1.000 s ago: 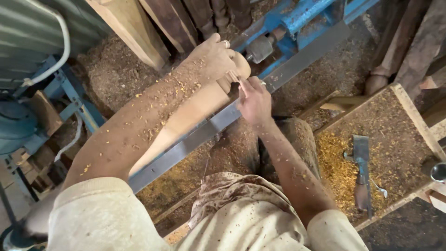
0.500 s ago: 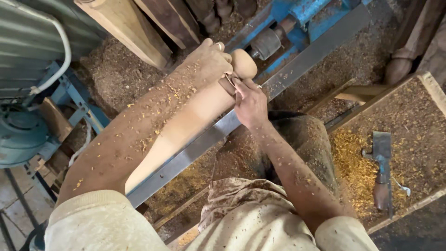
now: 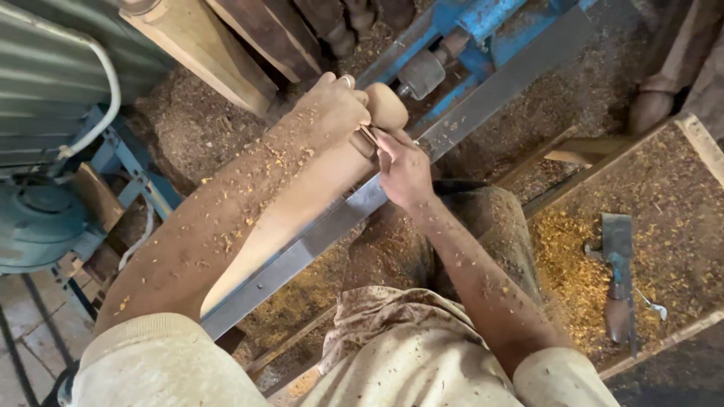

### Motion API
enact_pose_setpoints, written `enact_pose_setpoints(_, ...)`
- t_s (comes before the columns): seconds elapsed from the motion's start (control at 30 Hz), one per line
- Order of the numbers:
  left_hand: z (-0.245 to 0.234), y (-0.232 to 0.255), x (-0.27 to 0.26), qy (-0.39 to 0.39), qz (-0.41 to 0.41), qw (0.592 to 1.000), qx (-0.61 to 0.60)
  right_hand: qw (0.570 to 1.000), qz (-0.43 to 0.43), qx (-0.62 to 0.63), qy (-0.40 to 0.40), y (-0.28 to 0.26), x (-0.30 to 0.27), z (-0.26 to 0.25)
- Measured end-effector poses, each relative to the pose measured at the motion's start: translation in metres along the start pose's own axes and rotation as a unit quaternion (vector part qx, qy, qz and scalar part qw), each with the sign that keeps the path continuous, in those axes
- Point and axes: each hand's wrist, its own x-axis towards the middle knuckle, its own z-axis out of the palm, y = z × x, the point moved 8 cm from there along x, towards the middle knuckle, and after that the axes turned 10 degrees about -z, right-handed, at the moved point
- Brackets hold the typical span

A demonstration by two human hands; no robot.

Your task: The person shapes a rotating wooden spindle on a lathe using a chisel and a gouge. They refine the contours of the spindle's head and neck, removing wood shavings and smoothing the surface. The person switches between tools to achieve different cuts and finishes.

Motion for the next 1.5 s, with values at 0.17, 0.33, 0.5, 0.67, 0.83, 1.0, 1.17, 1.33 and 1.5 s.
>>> enact_pose_setpoints(0.17,0.011,0.005,-0.01,-0.007,-0.014,1.0,-0.017,0.999,0.002,-0.029,-0.015,0.004,-0.002,0.004)
enact_pose_setpoints(0.33,0.012,0.004,-0.008,-0.008,-0.007,1.0,-0.021,0.999,0.025,-0.009,-0.029,0.008,-0.003,0.004)
enact_pose_setpoints(0.5,0.011,0.001,-0.011,-0.017,-0.017,1.0,-0.02,0.996,0.044,0.017,-0.072,0.018,0.001,0.007)
enact_pose_setpoints(0.67,0.0,0.005,-0.003,-0.022,-0.025,0.999,-0.021,0.997,0.001,0.036,-0.062,0.011,0.004,0.0)
enact_pose_setpoints(0.83,-0.006,0.007,0.002,-0.03,-0.044,0.998,-0.036,0.995,0.069,0.061,-0.047,0.01,0.004,-0.024)
enact_pose_setpoints(1.0,-0.003,-0.003,0.002,-0.049,-0.077,0.993,-0.08,0.991,0.099,0.053,-0.068,0.014,0.009,-0.022)
enact_pose_setpoints(1.17,0.011,-0.017,0.004,-0.064,-0.126,0.984,-0.105,0.992,0.115,0.042,-0.037,0.025,0.017,-0.004)
enact_pose_setpoints(1.33,0.02,-0.001,0.003,-0.075,-0.136,0.987,-0.049,0.995,0.09,-0.03,-0.027,0.028,0.008,0.001)
enact_pose_setpoints(1.5,0.011,-0.001,0.005,-0.068,-0.148,0.987,-0.021,0.998,0.034,-0.046,-0.003,0.021,0.01,0.001)
